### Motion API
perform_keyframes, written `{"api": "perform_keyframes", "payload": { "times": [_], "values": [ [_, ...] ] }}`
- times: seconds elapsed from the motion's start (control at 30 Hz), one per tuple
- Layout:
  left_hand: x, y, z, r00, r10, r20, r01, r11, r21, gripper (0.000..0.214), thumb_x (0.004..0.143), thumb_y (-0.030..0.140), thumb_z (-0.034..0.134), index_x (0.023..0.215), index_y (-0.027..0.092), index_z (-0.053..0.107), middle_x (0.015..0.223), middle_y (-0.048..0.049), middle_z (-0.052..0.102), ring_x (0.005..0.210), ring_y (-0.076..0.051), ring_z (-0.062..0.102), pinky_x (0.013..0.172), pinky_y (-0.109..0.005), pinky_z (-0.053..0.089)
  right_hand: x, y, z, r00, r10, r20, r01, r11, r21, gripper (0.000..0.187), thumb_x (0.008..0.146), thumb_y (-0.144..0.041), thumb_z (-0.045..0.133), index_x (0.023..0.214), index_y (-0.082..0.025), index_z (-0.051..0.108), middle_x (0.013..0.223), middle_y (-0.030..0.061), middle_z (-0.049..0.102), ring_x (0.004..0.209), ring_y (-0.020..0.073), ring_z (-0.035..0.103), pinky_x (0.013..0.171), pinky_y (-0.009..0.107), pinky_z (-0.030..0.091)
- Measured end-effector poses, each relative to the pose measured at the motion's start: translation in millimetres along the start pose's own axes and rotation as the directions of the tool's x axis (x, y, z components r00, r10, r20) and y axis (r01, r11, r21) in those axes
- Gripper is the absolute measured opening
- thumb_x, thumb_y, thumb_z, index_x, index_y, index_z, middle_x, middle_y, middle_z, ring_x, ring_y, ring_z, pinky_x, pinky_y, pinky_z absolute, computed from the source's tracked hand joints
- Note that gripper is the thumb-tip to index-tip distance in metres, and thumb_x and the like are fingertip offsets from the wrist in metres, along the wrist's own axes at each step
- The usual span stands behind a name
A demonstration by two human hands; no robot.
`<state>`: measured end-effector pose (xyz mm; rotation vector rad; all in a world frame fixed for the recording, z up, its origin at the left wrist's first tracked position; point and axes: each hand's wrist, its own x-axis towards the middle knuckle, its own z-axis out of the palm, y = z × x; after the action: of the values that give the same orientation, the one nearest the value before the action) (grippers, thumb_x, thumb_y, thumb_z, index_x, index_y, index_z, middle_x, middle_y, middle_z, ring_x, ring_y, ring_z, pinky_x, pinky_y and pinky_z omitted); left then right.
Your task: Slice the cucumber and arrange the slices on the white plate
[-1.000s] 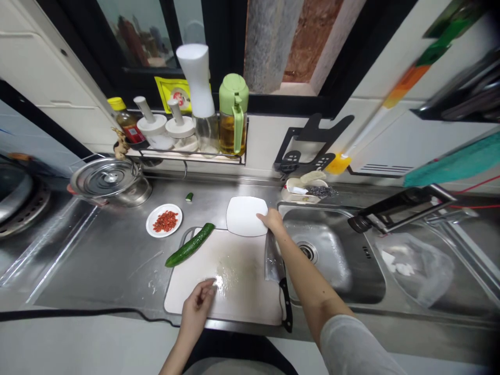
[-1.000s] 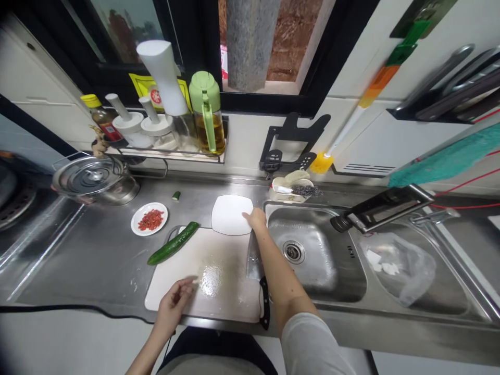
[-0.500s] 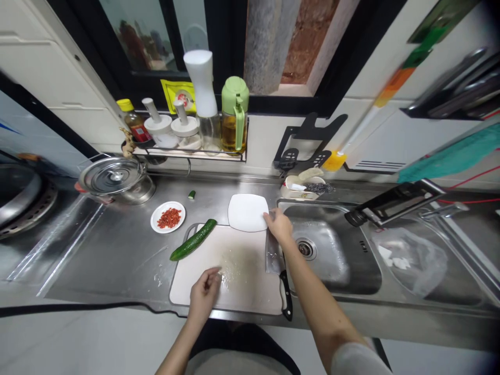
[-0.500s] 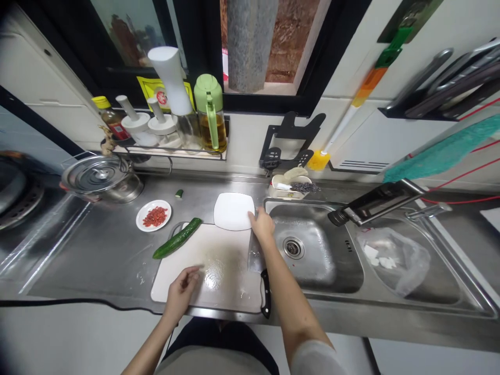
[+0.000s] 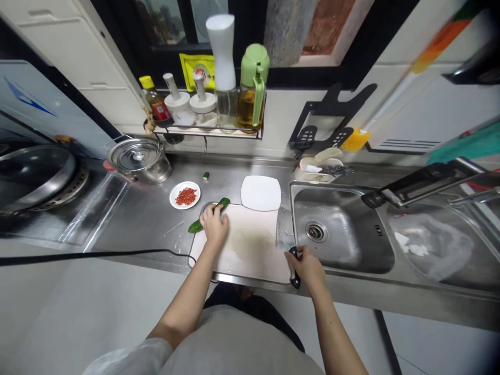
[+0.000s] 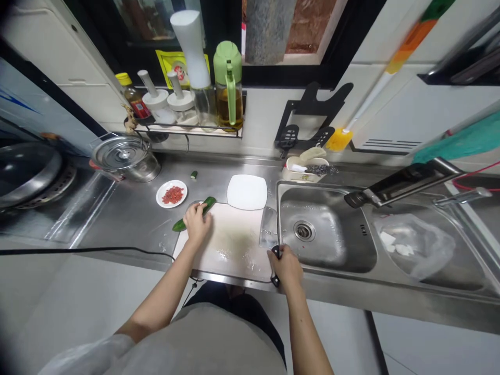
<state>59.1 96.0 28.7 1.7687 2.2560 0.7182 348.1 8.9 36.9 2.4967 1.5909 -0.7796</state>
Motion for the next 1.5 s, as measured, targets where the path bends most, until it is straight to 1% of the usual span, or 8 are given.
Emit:
{"api": "perform_keyframes", "payload": {
  "times": [0.23, 0.5, 0.63, 0.8, 0.97, 1.07, 1.3, 1.5],
  "values": [
    [18.9, -28.0, -8.1, 0.969, 0.101, 0.227, -0.162, 0.95, 0.268, 0.051, 0.086, 0.033, 0.049, 0.136, 0.022, 0.045, 0.125, -0.0161, 0.056, 0.114, -0.031, 0.05, 0.099, -0.047, 0.028, 2.4, -7.0, 5.4, 1.0, 0.031, 0.004, -0.031, 1.0, 0.001, 0.044, 0.08, -0.048, 0.058, 0.113, -0.019, 0.055, 0.093, 0.0096, 0.069, 0.091, 0.0258, 0.064, 0.067, 0.029, 0.04],
    [11.1, -37.6, -12.6, 0.934, 0.158, 0.32, -0.258, 0.918, 0.3, 0.052, 0.088, 0.036, 0.049, 0.138, 0.025, 0.043, 0.118, -0.0144, 0.059, 0.108, -0.032, 0.052, 0.09, -0.042, 0.035, 5.2, -3.2, 9.5, 0.999, 0.012, -0.043, -0.012, 1.0, 0.005, 0.047, 0.076, -0.038, 0.06, 0.116, -0.014, 0.055, 0.096, 0.0131, 0.068, 0.092, 0.026, 0.063, 0.071, 0.029, 0.04],
    [-6.2, -41.3, -21.7, 0.878, 0.259, 0.403, -0.368, 0.903, 0.222, 0.051, 0.088, 0.038, 0.049, 0.138, 0.027, 0.044, 0.117, -0.0119, 0.059, 0.106, -0.03, 0.052, 0.087, -0.039, 0.037, -2.2, -3.6, 3.1, 0.999, -0.009, -0.047, 0.009, 1.0, 0.003, 0.045, 0.076, -0.04, 0.06, 0.113, -0.014, 0.057, 0.092, 0.0122, 0.069, 0.089, 0.0262, 0.063, 0.07, 0.028, 0.039],
    [-30.0, -43.9, -27.0, 0.761, 0.416, 0.498, -0.517, 0.853, 0.077, 0.05, 0.088, 0.038, 0.051, 0.137, 0.029, 0.045, 0.115, -0.0084, 0.06, 0.106, -0.025, 0.053, 0.09, -0.036, 0.038, -13.2, 0.7, -2.2, 1.0, -0.013, -0.026, 0.013, 0.999, 0.029, 0.037, 0.075, -0.043, 0.061, 0.101, -0.017, 0.061, 0.086, 0.0097, 0.068, 0.085, 0.024, 0.062, 0.067, 0.027, 0.037],
    [-47.1, -42.2, -26.0, 0.673, 0.533, 0.513, -0.602, 0.797, -0.038, 0.046, 0.089, 0.036, 0.051, 0.134, 0.031, 0.048, 0.118, -0.0063, 0.06, 0.11, -0.024, 0.053, 0.094, -0.039, 0.038, -25.3, 10.0, -3.1, 0.999, 0.02, 0.026, -0.023, 0.993, 0.113, 0.032, 0.073, -0.047, 0.06, 0.091, -0.02, 0.056, 0.076, 0.0027, 0.063, 0.073, 0.0193, 0.058, 0.058, 0.025, 0.033],
    [-51.2, -39.9, -25.1, 0.667, 0.554, 0.498, -0.609, 0.791, -0.064, 0.044, 0.088, 0.037, 0.051, 0.132, 0.031, 0.05, 0.119, -0.006, 0.061, 0.11, -0.025, 0.054, 0.094, -0.041, 0.039, -28.2, 16.2, 2.7, 1.0, -0.002, 0.028, -0.003, 0.984, 0.178, 0.027, 0.071, -0.044, 0.059, 0.084, -0.022, 0.05, 0.07, -0.0016, 0.058, 0.065, 0.0162, 0.053, 0.055, 0.023, 0.031],
    [-44.4, -21.1, -16.4, 0.706, 0.576, 0.411, -0.572, 0.807, -0.149, 0.038, 0.089, 0.045, 0.05, 0.119, 0.024, 0.059, 0.12, -0.0066, 0.061, 0.108, -0.023, 0.057, 0.093, -0.039, 0.044, -23.5, 21.5, 19.9, 0.998, -0.058, 0.02, 0.052, 0.969, 0.241, 0.021, 0.07, -0.035, 0.055, 0.083, -0.023, 0.045, 0.067, -0.0038, 0.053, 0.061, 0.0151, 0.049, 0.055, 0.023, 0.03],
    [-45.1, -18.3, -6.4, 0.639, 0.66, 0.395, -0.645, 0.74, -0.192, 0.034, 0.094, 0.037, 0.044, 0.123, 0.029, 0.059, 0.116, -0.0042, 0.063, 0.102, -0.019, 0.059, 0.088, -0.035, 0.047, -25.0, 7.9, 15.5, 0.986, -0.163, 0.035, 0.155, 0.973, 0.17, 0.031, 0.081, -0.034, 0.049, 0.108, -0.019, 0.05, 0.076, 0.0025, 0.063, 0.07, 0.0191, 0.057, 0.059, 0.024, 0.032]
  ]
}}
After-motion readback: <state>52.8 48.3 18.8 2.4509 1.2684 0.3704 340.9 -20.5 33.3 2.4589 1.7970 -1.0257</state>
